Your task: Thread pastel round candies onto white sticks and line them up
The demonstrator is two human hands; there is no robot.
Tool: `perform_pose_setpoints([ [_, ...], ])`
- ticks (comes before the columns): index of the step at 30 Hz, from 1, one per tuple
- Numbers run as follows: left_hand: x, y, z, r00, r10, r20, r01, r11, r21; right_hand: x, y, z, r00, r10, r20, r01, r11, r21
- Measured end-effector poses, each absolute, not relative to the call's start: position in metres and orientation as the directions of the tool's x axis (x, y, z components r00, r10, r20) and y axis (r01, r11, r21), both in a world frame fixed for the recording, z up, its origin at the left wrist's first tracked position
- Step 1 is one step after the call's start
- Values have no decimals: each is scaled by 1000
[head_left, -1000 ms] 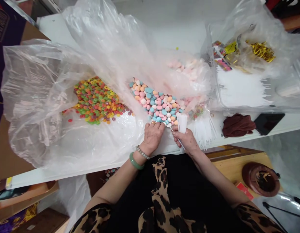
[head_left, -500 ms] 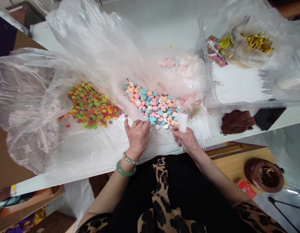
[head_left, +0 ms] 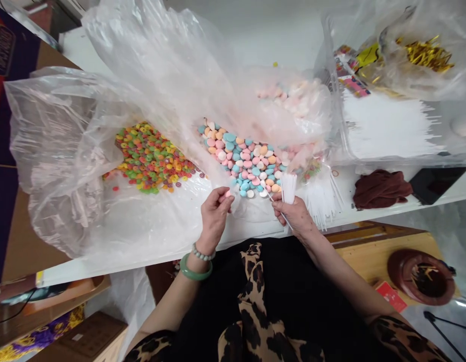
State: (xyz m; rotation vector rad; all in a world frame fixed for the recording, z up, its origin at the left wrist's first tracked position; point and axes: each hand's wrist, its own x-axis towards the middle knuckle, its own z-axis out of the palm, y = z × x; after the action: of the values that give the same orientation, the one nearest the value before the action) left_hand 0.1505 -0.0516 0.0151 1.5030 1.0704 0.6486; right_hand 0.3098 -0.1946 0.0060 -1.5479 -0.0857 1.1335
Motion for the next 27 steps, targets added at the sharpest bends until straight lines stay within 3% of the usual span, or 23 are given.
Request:
perform_pose_setpoints([
  [3, 160, -49, 13, 522, 726, -449, 108, 465, 878, 308, -195, 6, 505, 630, -590, -507, -336, -794],
  [7, 157, -41, 16, 637, 513, -576, 17, 738, 675, 305, -196, 6, 481, 664, -572, -490, -337, -804],
  [10, 150, -41, 18, 619, 521, -588, 4, 746, 666, 297, -191, 10, 441, 684, -581, -475, -372, -798],
  [16, 148, -65, 24, 570, 717, -402, 11, 483, 876, 267, -164, 26, 485, 766, -422, -305, -305, -902],
  [19, 149, -75, 30, 582, 737, -344, 24, 407, 913, 261, -155, 29, 549, 755, -360, -205, -295, -933],
  [22, 148, -77, 31, 626, 674, -392, 14, 493, 870, 264, -153, 25, 567, 706, -425, -287, -314, -905],
  [27, 148, -75, 24, 617, 550, -563, -46, 740, 671, 268, -158, 20, 555, 646, -524, -467, -279, -839],
])
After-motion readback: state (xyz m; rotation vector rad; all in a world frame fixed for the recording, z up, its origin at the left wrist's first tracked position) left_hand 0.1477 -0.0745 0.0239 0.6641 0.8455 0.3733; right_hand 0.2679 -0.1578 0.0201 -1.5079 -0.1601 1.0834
